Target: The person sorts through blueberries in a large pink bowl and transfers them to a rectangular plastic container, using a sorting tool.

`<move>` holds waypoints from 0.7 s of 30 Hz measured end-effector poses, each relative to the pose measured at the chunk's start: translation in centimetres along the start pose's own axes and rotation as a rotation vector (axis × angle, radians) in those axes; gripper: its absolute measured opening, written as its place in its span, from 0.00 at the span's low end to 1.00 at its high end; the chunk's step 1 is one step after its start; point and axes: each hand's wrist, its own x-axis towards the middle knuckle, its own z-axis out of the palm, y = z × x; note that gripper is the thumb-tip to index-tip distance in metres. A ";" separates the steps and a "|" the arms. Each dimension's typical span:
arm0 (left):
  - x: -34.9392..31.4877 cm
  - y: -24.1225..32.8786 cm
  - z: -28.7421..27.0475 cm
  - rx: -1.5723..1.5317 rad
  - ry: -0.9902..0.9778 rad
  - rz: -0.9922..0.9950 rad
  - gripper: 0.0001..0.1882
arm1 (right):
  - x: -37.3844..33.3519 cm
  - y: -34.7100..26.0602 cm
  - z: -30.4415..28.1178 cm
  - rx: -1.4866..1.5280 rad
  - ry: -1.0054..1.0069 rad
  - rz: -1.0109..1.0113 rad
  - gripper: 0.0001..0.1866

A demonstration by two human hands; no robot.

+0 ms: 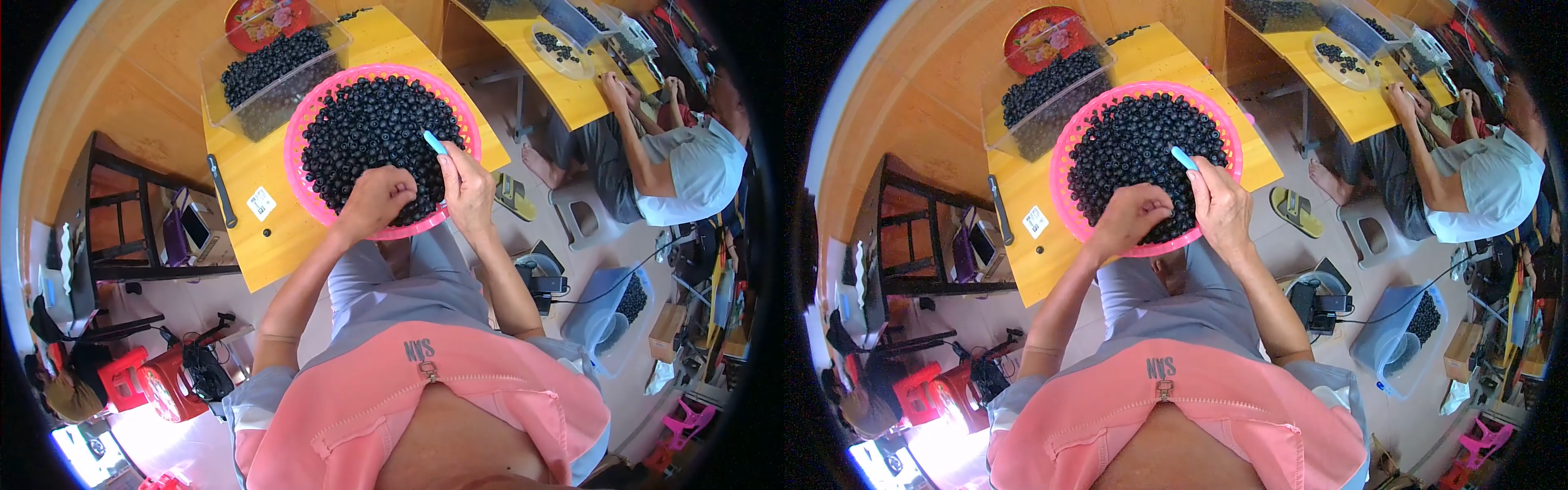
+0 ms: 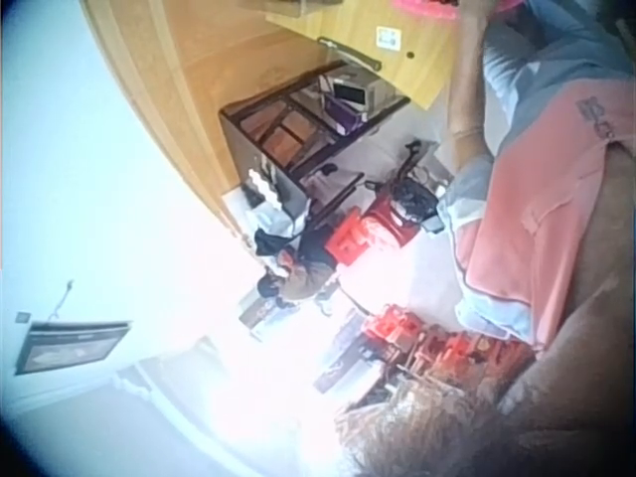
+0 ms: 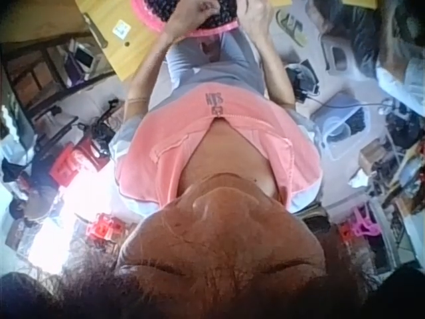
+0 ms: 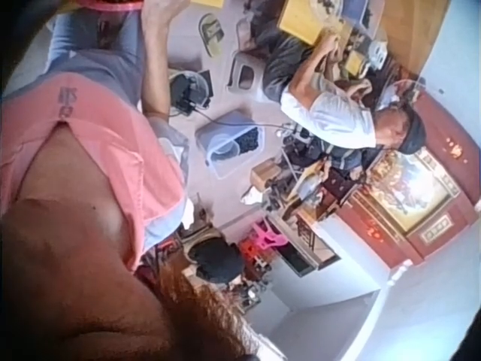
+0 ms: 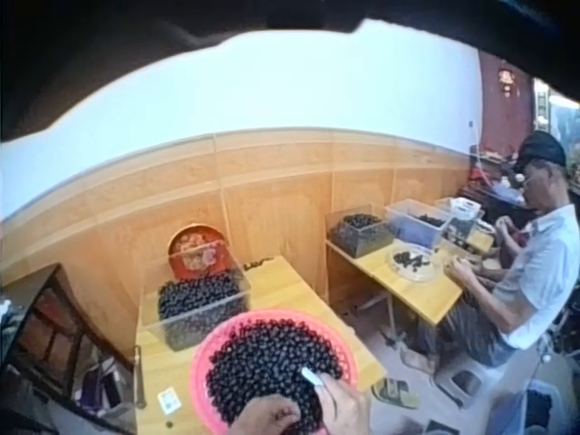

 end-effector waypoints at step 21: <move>-2.0 -0.6 -1.0 -1.626 0.129 -0.014 0.07 | -0.7 -3.2 -1.8 0.079 -0.244 -0.256 0.11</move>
